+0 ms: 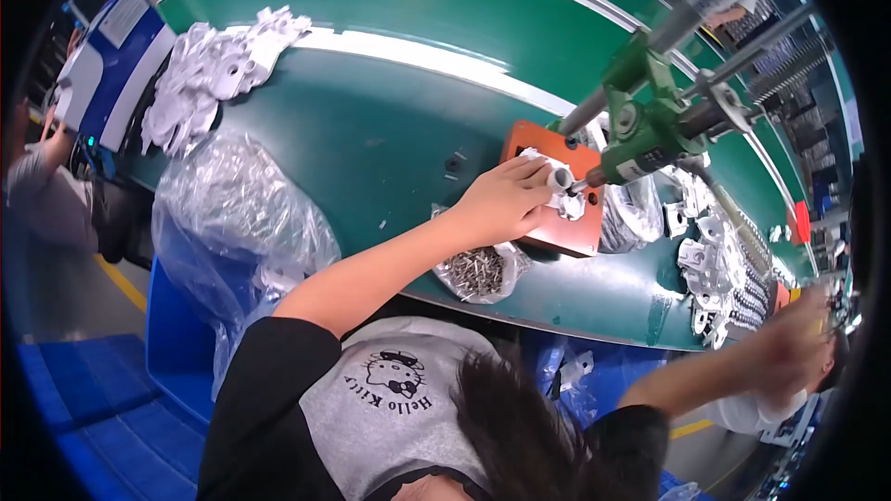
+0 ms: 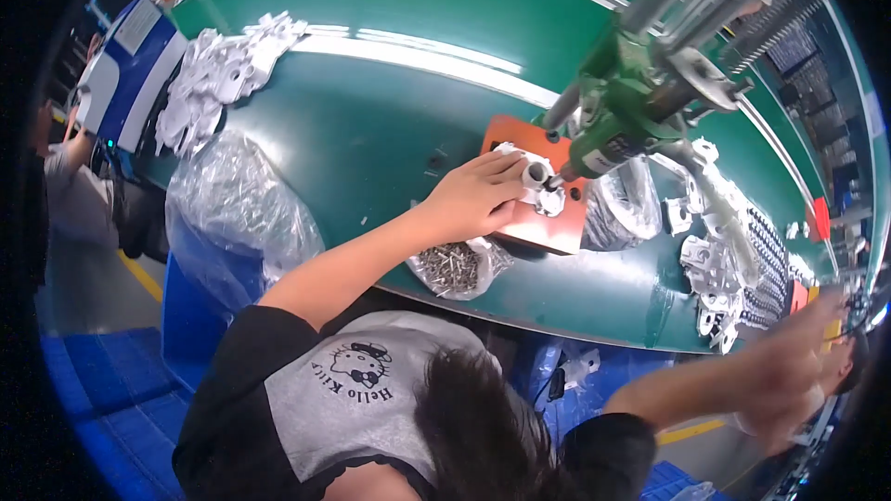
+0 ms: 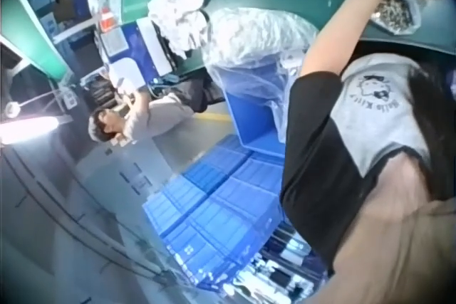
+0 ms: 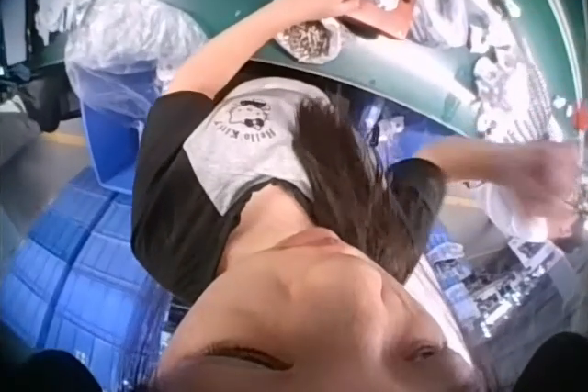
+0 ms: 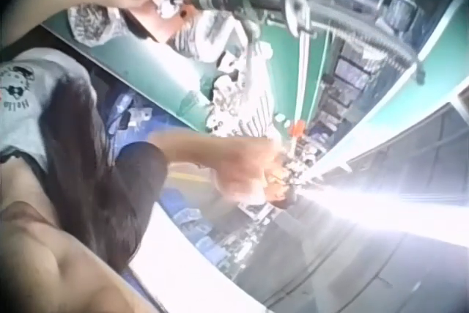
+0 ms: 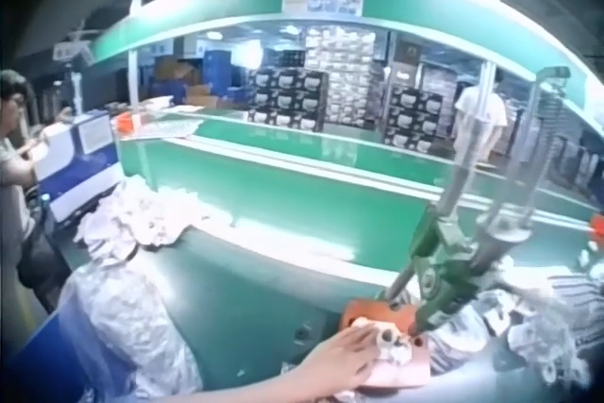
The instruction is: Operate a manual press machine to attach small metal components to white plastic parts on an assembly line.
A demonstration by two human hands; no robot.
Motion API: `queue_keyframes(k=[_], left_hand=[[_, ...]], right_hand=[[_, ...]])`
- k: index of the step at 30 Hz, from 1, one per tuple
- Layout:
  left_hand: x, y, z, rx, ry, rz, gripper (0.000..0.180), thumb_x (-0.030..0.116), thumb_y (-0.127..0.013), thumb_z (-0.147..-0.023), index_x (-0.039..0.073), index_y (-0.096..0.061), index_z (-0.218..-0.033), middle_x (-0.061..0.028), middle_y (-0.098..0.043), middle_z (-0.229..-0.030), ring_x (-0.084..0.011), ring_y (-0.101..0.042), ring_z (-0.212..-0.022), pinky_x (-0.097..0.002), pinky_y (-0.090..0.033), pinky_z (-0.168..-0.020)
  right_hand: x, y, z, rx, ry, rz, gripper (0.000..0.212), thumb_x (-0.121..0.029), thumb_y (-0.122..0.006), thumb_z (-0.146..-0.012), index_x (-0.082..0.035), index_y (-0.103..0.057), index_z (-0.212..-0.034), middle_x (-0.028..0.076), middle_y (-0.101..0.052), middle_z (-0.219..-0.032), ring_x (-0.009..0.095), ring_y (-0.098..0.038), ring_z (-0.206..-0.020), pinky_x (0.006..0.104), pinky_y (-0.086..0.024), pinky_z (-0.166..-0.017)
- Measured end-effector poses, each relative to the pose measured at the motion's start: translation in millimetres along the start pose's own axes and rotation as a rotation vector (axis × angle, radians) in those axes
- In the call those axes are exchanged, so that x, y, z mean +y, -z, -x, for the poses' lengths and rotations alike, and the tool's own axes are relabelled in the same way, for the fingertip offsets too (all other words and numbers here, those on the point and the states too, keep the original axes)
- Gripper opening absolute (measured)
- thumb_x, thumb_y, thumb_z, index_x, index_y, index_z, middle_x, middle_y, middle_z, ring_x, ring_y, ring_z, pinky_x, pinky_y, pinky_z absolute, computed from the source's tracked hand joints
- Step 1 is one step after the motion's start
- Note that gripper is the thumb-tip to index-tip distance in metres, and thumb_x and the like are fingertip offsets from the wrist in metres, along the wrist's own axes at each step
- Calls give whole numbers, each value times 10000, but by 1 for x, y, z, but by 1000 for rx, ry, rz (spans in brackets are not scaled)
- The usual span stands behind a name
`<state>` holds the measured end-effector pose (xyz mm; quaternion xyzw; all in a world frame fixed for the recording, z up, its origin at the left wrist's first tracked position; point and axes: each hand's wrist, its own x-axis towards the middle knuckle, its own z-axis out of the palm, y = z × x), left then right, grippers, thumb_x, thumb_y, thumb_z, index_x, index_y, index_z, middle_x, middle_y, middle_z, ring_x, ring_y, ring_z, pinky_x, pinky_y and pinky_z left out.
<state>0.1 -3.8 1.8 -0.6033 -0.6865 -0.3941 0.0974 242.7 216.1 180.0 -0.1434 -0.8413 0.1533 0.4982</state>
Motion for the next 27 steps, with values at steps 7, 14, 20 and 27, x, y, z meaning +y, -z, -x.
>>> queue_keyframes(k=[7,14,20,27], left_hand=[[2,3,1,-118,1,13,275,169,-574,-779,33,-586,-1017,-150,-556,-1179,-315,-510,-1128,-408,-405,-969],[-12,0,-28,-223,45,-132,524,283,-611,-764,47,-479,-1213,-200,-412,-1334,-341,-314,-1301,-445,-235,-1077],[3,29,-84,-547,26,-5,325,250,-693,-692,84,-533,-922,-147,-579,-999,-344,-537,-1000,-408,-433,-844],[-104,36,-113,-214,610,426,225,158,-608,-747,39,-556,-931,-105,-600,-871,-204,-585,-792,-313,-473,-707]], right_hand=[[-76,-23,135,16,198,-450,234,-267,-515,-762,-105,-451,-606,30,-512,-653,199,-479,-651,422,-362,-770],[-17,-43,-60,41,72,-665,344,-114,-391,-906,-3,-468,-1223,145,-557,-1144,222,-519,-1049,329,-379,-894],[60,-155,-130,4,-506,-856,356,-280,-552,-877,-44,-542,-1142,43,-567,-1037,142,-514,-951,247,-381,-872],[198,-88,-22,34,-617,68,277,-205,-494,-841,3,-654,-929,72,-640,-739,139,-585,-646,290,-453,-593]])
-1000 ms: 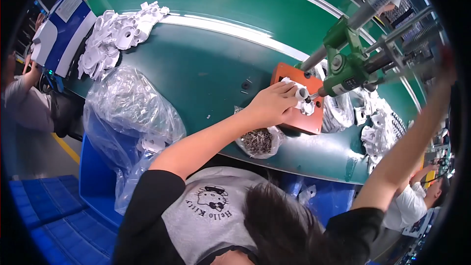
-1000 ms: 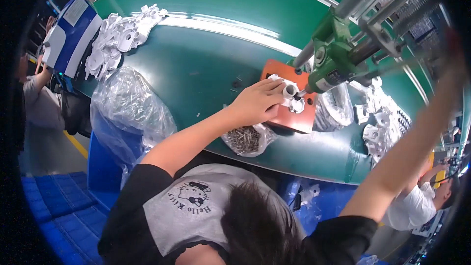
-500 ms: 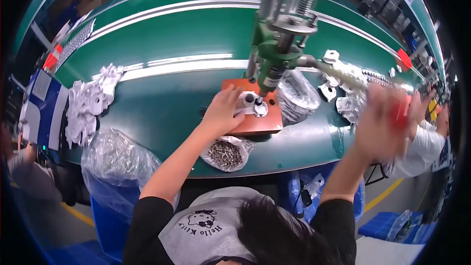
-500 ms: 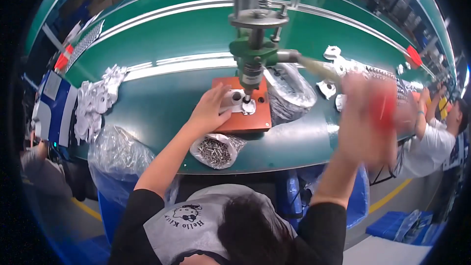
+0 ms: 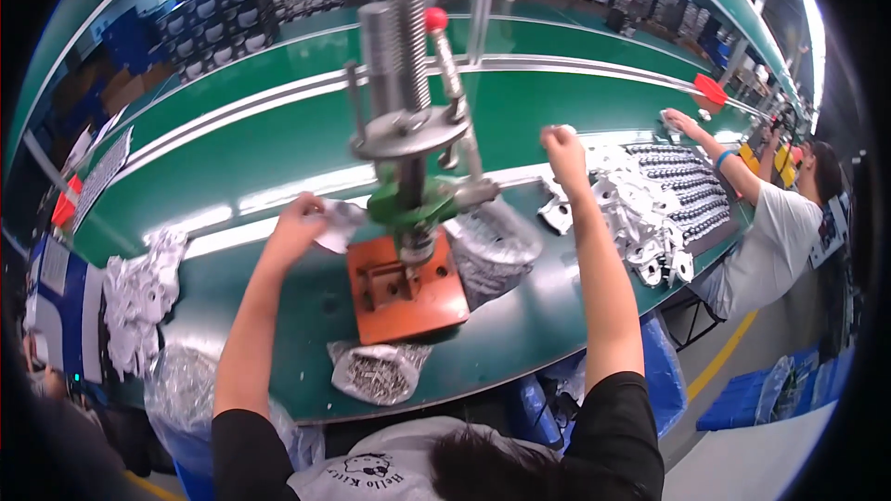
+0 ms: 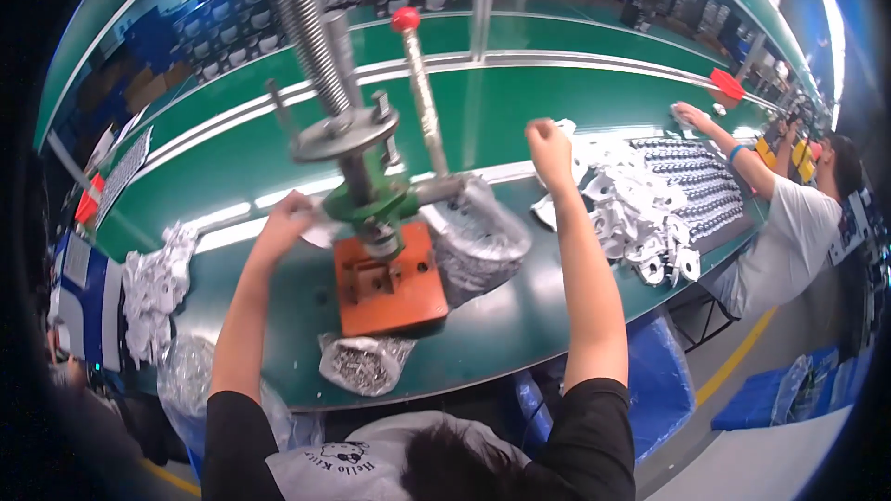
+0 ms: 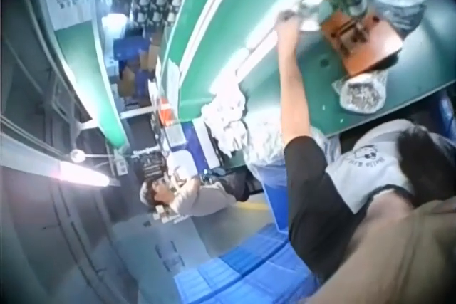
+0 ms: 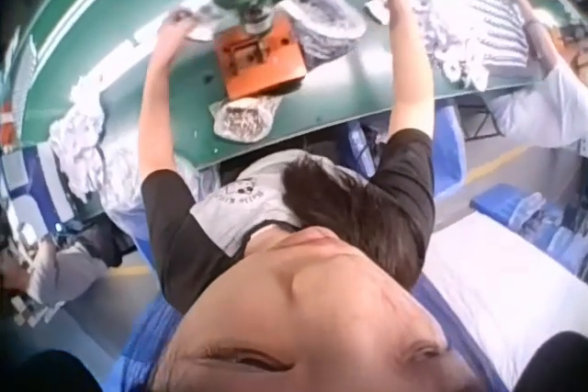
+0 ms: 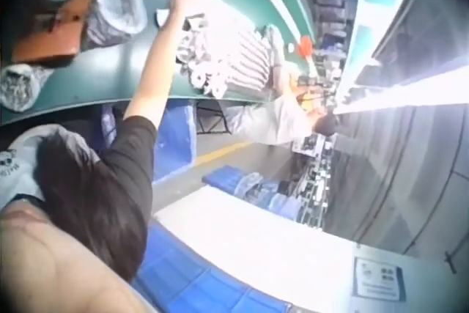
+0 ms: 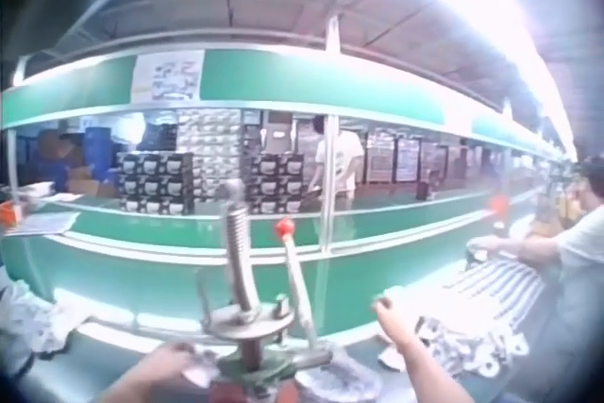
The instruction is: Operate a manual press machine to attach small metal components to white plastic parts on an assembly line.
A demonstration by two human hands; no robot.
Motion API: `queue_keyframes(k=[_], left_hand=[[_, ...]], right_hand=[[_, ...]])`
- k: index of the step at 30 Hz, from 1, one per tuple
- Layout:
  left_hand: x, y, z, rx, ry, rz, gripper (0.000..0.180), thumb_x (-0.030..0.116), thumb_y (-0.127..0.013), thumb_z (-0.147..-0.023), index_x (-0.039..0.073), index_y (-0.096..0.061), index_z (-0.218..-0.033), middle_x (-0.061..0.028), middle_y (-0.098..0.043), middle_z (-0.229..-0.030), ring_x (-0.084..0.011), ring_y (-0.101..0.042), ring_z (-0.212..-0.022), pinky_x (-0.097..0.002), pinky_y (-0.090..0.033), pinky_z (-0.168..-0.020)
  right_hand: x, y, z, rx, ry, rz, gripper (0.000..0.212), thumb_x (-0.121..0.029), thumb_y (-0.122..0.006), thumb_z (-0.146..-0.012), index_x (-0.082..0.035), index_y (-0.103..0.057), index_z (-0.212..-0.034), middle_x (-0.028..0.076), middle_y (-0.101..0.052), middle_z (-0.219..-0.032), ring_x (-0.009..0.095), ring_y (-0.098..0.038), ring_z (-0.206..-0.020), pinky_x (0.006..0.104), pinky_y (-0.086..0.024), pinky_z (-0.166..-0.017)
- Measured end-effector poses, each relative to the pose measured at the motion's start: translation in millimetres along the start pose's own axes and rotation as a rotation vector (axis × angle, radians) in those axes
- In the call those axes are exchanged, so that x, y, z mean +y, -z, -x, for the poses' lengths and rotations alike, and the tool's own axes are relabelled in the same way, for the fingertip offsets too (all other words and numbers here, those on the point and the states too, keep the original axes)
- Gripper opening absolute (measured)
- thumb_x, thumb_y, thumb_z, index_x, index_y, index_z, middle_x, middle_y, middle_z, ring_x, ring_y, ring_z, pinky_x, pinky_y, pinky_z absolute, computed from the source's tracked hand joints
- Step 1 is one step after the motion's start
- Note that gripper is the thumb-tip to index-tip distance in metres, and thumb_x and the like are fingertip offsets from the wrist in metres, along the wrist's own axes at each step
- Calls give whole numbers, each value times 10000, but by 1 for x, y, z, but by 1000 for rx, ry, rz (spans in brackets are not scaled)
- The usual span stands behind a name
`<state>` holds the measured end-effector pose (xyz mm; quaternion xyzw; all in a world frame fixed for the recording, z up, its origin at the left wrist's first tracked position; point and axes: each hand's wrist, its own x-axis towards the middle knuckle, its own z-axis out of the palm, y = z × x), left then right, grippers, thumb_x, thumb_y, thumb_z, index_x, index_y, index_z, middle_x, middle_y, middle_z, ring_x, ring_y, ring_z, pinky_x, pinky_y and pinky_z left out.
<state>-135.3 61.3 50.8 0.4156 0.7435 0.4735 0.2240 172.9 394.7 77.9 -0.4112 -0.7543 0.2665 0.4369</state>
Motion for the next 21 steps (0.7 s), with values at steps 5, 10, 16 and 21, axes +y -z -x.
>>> queue_keyframes(k=[5,10,16,21], left_hand=[[-254,108,-111,488,-470,-655,403,165,-579,-809,7,-527,-1176,-159,-605,-1061,-296,-582,-976,-357,-439,-893],[-119,19,-45,43,-235,-493,438,219,-509,-871,21,-457,-1257,-166,-493,-1263,-297,-456,-1173,-383,-319,-1029],[17,18,77,21,16,-313,585,145,-560,-798,-8,-360,-1326,-204,-373,-1370,-324,-350,-1280,-394,-249,-1068],[0,5,211,111,-82,-293,717,179,-586,-753,-33,-280,-1366,-194,-348,-1390,-306,-305,-1312,-407,-217,-1076]], right_hand=[[65,-53,-47,1,65,588,278,-258,-576,-707,-16,-668,-807,208,-624,-887,378,-584,-880,463,-471,-772],[137,-11,-62,-53,-171,809,417,-358,-594,-732,-44,-634,-1003,128,-583,-1097,289,-466,-1141,495,-340,-952],[167,-19,-55,-157,-246,869,678,-405,-618,-697,-60,-436,-1252,133,-499,-1274,291,-400,-1234,521,-323,-979],[159,-50,-41,-273,-49,895,516,-326,-577,-740,-50,-522,-1173,185,-632,-1024,324,-591,-1002,466,-448,-863]])
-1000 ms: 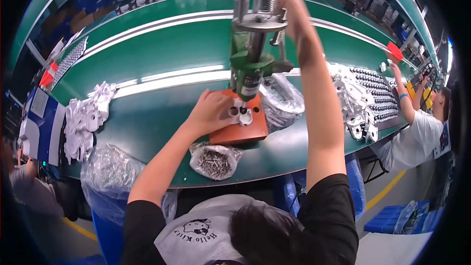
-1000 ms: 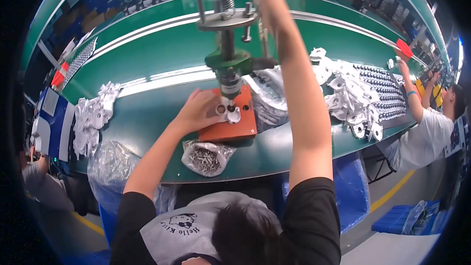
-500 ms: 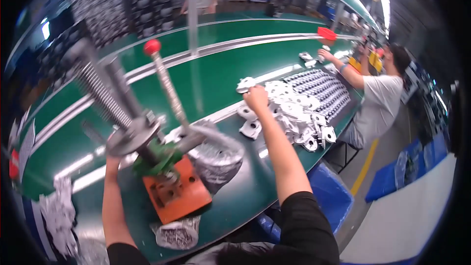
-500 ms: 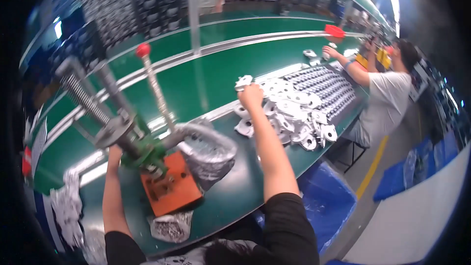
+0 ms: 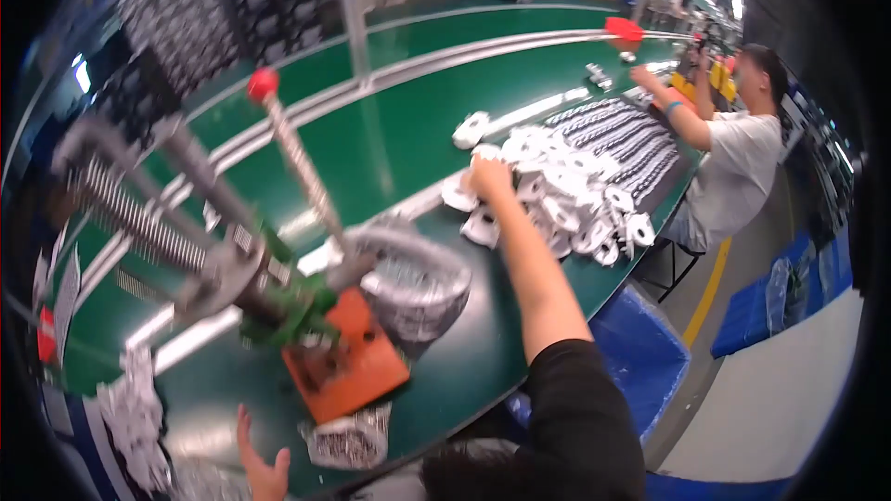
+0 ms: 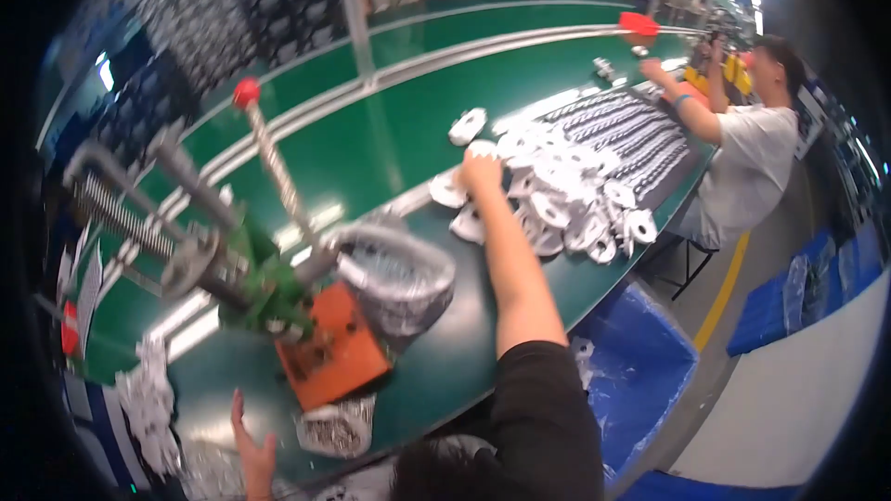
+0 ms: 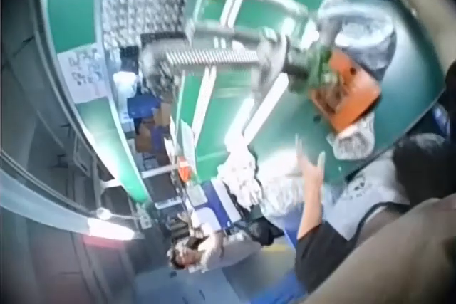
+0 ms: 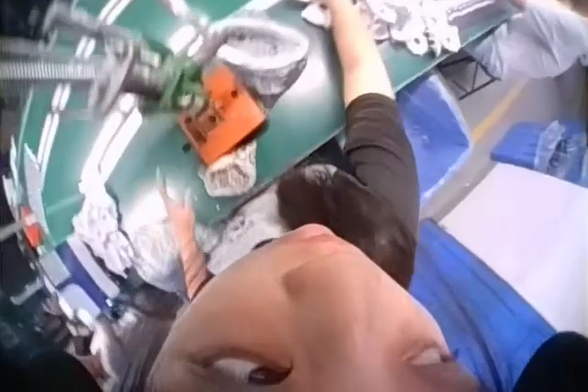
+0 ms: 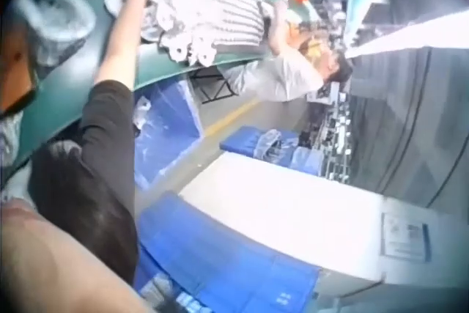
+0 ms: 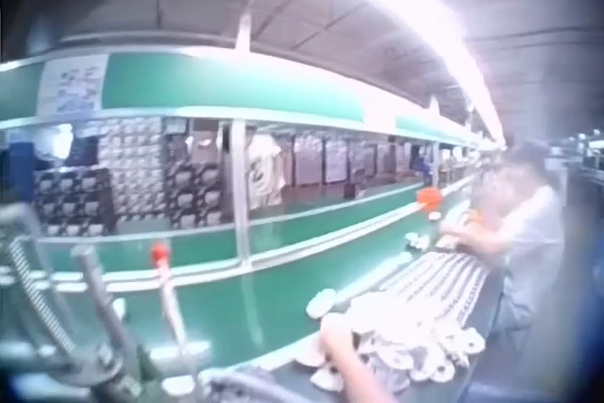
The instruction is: Operate a manual press machine to attach small metal components to white plastic parts on an assembly line.
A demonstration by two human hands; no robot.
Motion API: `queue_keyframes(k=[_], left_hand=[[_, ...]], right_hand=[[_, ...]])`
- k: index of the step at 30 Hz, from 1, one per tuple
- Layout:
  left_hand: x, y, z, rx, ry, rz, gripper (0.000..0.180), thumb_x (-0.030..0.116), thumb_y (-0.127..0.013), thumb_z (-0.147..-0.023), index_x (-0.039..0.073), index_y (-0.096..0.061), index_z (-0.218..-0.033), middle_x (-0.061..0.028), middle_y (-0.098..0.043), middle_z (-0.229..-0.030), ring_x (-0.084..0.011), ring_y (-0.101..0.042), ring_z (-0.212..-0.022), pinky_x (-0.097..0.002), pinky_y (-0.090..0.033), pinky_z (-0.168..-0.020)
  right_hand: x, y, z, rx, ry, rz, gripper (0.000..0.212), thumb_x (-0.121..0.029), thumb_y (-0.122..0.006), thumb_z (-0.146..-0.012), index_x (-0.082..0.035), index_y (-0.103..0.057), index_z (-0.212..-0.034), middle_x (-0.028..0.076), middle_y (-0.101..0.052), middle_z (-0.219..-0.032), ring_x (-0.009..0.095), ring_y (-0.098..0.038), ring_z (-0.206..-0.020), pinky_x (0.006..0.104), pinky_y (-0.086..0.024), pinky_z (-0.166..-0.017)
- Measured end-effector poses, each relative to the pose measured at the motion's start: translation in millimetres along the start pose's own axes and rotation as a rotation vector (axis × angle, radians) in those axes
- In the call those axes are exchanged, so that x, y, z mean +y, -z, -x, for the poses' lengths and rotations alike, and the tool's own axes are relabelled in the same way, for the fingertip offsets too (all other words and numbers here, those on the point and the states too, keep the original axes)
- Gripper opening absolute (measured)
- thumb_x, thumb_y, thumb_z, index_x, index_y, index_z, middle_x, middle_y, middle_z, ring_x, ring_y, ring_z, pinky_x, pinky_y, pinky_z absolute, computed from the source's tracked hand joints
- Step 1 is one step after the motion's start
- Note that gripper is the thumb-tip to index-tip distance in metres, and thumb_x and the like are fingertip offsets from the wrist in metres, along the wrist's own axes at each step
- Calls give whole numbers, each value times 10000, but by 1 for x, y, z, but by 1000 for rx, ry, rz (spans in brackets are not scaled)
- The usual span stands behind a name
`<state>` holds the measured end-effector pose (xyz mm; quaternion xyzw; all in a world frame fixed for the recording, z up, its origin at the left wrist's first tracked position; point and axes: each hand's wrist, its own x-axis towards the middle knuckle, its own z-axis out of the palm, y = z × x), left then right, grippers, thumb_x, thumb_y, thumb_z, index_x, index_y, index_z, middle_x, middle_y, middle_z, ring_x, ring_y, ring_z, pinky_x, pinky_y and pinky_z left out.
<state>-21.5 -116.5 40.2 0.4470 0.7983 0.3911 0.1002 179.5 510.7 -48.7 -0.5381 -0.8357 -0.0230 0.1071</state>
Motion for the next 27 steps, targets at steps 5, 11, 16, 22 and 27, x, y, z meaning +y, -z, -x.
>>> queue_keyframes(k=[5,11,16,22,27], left_hand=[[1,-28,68,81,-85,-42,710,182,-713,-709,26,-349,-1299,-236,-303,-1407,-380,-307,-1298,-427,-243,-1064],[-4,-62,104,170,-239,-127,597,183,-763,-666,87,-483,-1184,-150,-446,-1250,-342,-420,-1142,-421,-331,-968],[-5,-91,109,181,-373,-235,430,194,-738,-676,148,-580,-1073,-107,-470,-1190,-308,-464,-1058,-419,-374,-879],[-11,-88,91,184,-437,-228,252,144,-703,-703,112,-613,-936,-61,-526,-1051,-257,-500,-941,-384,-392,-805],[-9,-82,85,186,-429,-322,275,213,-727,-679,131,-635,-924,-48,-526,-993,-228,-519,-848,-369,-386,-719]], right_hand=[[18,44,65,107,353,92,206,-194,-535,-804,-28,-631,-878,189,-622,-963,335,-616,-876,455,-494,-719],[27,58,108,137,117,-63,444,-404,-494,-886,-48,-565,-1141,185,-628,-1036,329,-590,-971,399,-430,-840],[-96,143,297,260,591,-776,129,-55,-556,-848,-17,-612,-959,97,-603,-829,179,-553,-743,272,-427,-682],[-186,132,458,26,1130,-617,302,-72,-697,-623,-83,-609,-912,85,-581,-972,278,-535,-865,384,-437,-743],[-196,96,462,139,982,-644,289,-75,-684,-634,-111,-617,-913,36,-576,-975,259,-512,-870,366,-412,-752]])
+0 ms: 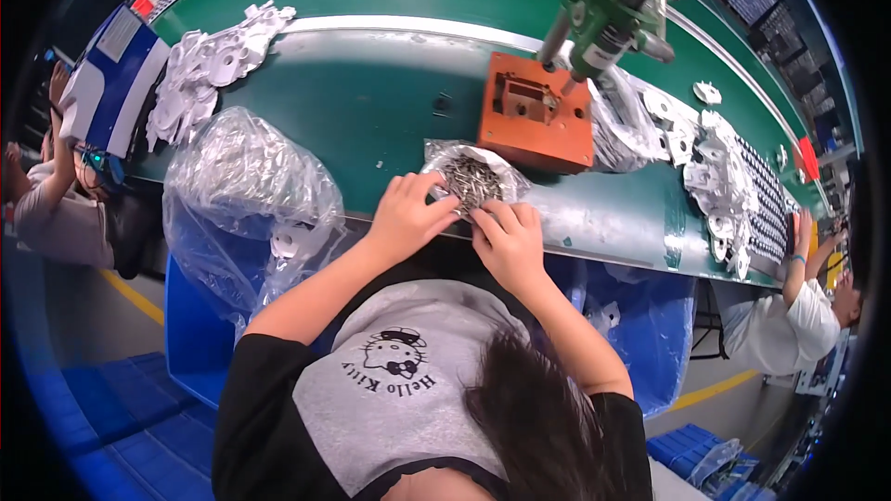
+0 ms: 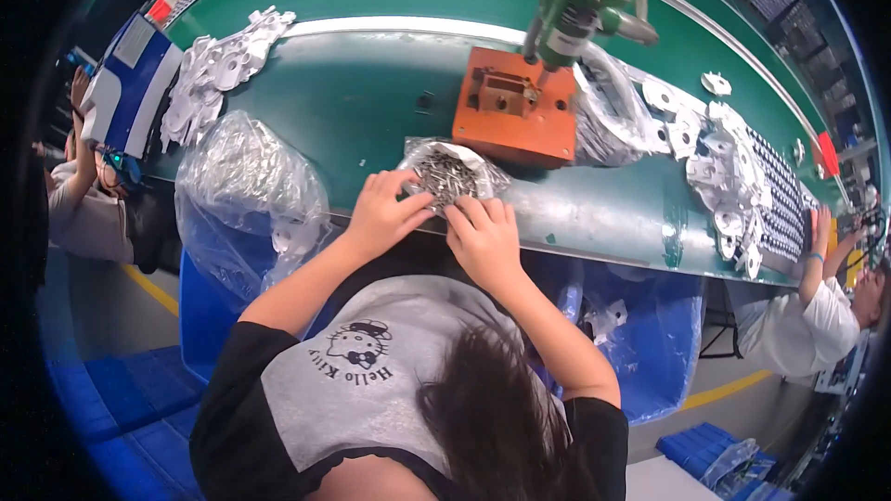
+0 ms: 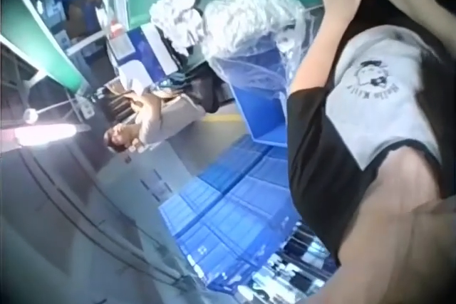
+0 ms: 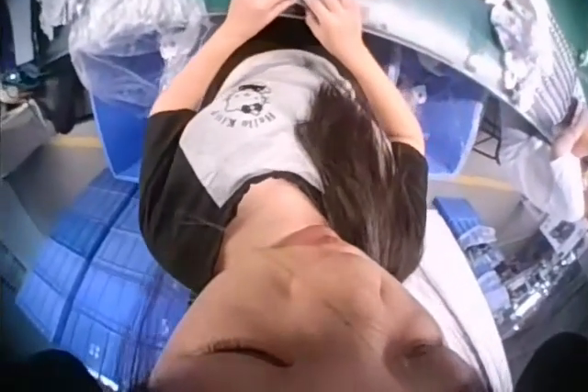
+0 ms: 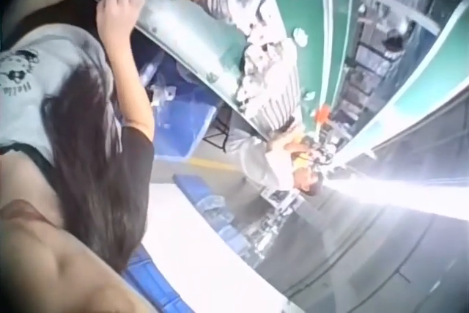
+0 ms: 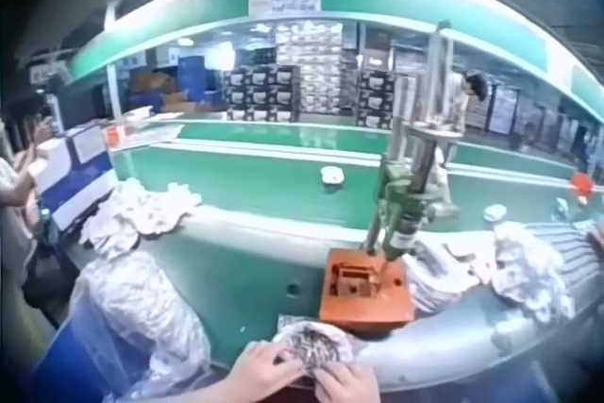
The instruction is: Operate a manual press machine to attach small metal components to white plastic parts on an assembly line.
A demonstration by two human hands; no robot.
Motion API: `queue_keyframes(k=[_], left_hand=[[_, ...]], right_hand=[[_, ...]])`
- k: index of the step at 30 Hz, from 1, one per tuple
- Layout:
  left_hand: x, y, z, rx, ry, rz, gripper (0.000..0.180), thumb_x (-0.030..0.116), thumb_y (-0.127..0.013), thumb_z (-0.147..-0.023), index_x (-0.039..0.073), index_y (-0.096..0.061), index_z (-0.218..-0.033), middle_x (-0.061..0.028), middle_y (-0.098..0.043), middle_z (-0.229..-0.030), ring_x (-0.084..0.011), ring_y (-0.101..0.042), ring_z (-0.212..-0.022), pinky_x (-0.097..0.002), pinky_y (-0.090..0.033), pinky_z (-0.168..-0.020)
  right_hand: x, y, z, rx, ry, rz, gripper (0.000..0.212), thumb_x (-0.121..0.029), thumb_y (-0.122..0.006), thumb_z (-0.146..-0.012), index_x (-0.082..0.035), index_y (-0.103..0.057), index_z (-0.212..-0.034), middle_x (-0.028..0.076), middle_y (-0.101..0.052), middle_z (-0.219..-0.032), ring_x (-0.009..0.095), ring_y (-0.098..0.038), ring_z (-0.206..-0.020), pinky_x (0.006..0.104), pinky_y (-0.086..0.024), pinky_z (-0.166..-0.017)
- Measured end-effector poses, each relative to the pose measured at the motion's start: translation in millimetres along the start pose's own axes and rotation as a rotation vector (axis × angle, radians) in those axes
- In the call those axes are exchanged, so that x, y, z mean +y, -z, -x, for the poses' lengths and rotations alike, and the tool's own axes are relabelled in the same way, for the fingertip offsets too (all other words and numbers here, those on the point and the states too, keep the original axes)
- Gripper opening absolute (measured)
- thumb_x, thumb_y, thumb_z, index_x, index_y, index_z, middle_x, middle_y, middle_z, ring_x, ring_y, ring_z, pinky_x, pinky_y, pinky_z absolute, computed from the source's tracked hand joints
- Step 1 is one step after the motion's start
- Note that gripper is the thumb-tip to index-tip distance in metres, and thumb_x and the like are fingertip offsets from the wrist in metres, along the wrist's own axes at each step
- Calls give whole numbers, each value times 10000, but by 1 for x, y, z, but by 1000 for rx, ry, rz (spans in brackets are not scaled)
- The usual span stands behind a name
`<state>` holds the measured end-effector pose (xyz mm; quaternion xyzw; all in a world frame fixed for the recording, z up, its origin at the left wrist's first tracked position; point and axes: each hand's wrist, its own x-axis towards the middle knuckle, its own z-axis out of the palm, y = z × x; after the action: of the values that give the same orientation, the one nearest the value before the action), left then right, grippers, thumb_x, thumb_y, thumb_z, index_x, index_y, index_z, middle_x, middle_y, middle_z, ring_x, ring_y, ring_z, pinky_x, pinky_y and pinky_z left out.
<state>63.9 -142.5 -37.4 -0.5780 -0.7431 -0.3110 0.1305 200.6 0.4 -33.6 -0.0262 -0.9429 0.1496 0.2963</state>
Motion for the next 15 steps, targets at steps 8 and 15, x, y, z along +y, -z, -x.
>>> queue_keyframes(k=[8,15], left_hand=[[-8,-1,-16,45,-67,-22,375,243,-756,-656,71,-582,-941,-59,-560,-908,-222,-549,-746,-322,-408,-628],[-21,12,-26,-79,-93,-17,332,156,-737,-650,72,-559,-917,-49,-564,-914,-213,-560,-782,-326,-408,-649]], right_hand=[[19,3,-15,46,93,36,259,-112,-698,-645,-120,-625,-893,-6,-577,-912,227,-518,-912,368,-402,-765],[24,14,-28,-60,-57,-132,288,-76,-726,-637,-66,-573,-882,43,-571,-900,270,-516,-865,376,-418,-761]])
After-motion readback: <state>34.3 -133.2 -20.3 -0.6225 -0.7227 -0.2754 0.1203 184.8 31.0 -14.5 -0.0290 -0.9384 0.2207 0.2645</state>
